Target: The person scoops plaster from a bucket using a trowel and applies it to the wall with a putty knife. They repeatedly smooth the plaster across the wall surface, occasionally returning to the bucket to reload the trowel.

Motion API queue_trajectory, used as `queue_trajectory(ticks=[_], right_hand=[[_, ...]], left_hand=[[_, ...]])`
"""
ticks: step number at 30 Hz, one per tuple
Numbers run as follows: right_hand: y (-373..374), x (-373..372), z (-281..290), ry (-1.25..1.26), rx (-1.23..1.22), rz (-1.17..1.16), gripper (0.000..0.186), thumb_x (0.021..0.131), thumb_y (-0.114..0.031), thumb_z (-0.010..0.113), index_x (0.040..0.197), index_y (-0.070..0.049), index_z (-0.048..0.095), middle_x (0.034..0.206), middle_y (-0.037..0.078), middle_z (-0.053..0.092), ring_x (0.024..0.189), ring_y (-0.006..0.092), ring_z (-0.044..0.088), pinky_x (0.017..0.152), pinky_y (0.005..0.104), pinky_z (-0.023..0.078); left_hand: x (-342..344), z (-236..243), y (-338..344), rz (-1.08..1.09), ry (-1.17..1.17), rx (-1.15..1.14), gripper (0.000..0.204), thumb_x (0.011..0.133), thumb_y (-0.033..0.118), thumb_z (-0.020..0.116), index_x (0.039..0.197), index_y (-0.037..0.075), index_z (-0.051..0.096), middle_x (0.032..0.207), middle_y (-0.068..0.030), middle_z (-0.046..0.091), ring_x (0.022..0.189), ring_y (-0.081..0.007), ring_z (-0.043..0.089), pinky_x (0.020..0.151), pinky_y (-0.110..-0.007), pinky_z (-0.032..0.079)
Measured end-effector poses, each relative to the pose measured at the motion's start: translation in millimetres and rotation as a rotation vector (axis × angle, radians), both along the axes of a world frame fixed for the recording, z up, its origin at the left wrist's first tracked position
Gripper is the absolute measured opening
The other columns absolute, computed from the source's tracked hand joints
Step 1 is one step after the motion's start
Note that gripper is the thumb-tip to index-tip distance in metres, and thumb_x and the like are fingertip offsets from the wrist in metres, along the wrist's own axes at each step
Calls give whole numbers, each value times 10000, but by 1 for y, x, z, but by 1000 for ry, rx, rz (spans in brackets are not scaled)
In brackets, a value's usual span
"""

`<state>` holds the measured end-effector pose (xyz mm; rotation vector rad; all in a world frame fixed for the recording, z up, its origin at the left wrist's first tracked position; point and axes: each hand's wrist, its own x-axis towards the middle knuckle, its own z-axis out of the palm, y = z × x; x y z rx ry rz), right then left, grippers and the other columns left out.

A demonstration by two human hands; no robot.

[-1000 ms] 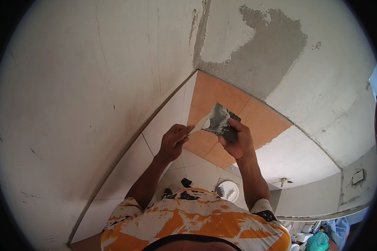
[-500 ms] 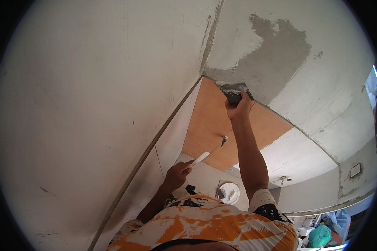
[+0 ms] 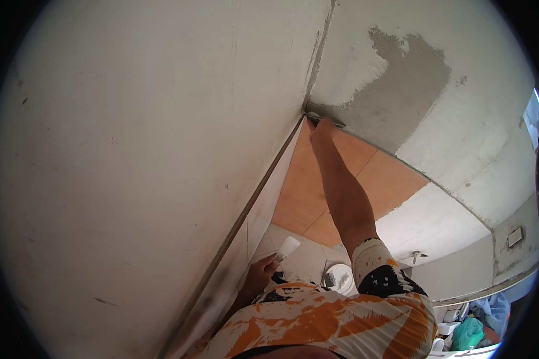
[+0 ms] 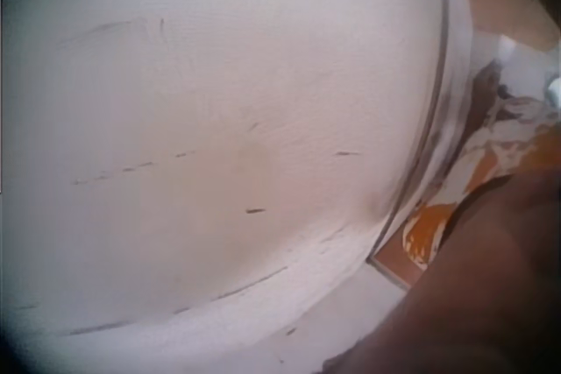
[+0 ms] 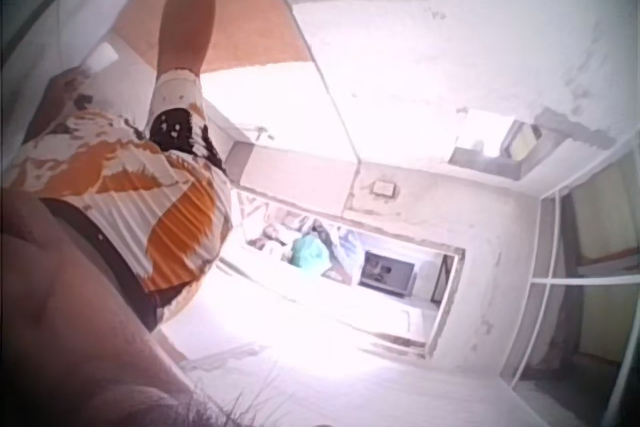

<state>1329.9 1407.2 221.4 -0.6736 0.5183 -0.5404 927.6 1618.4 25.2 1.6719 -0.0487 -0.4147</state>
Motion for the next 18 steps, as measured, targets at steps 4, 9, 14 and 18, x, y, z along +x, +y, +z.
queue_trajectory(ticks=[4, 9, 14, 18], right_hand=[[-1, 9, 3, 16, 122, 3, 430, 955, -103, 541, 1362, 20, 477, 1335, 201, 521, 1098, 380, 619, 801, 469, 653], [-9, 14, 22, -55, 214, 52, 427, 980, -104, 528, 1382, 16, 448, 1351, 213, 501, 1164, 385, 577, 851, 523, 630], [-17, 17, 71, -113, 146, 0, 457, 936, -62, 561, 1364, 47, 442, 1347, 233, 488, 1173, 407, 563, 849, 529, 629], [-6, -3, 118, -154, -17, 74, 422, 914, 2, 480, 1319, 94, 407, 1245, 293, 513, 1047, 441, 624, 826, 569, 626]], left_hand=[[1, -13, -1, 27, -33, -82, 389, 989, 212, 584, 1309, -7, 608, 776, -56, 618, 693, -103, 540, 659, -281, 469], [6, -12, -1, 74, -54, -145, 358, 985, 198, 571, 1267, -17, 620, 744, -45, 588, 669, -96, 517, 627, -279, 454], [14, -13, -2, 59, -103, -94, 358, 985, 184, 563, 1277, -16, 614, 763, -32, 588, 652, -86, 506, 598, -272, 443], [13, 0, -1, 131, 9, -151, 321, 991, 204, 559, 1213, -13, 642, 802, -16, 592, 683, -82, 526, 647, -241, 472]])
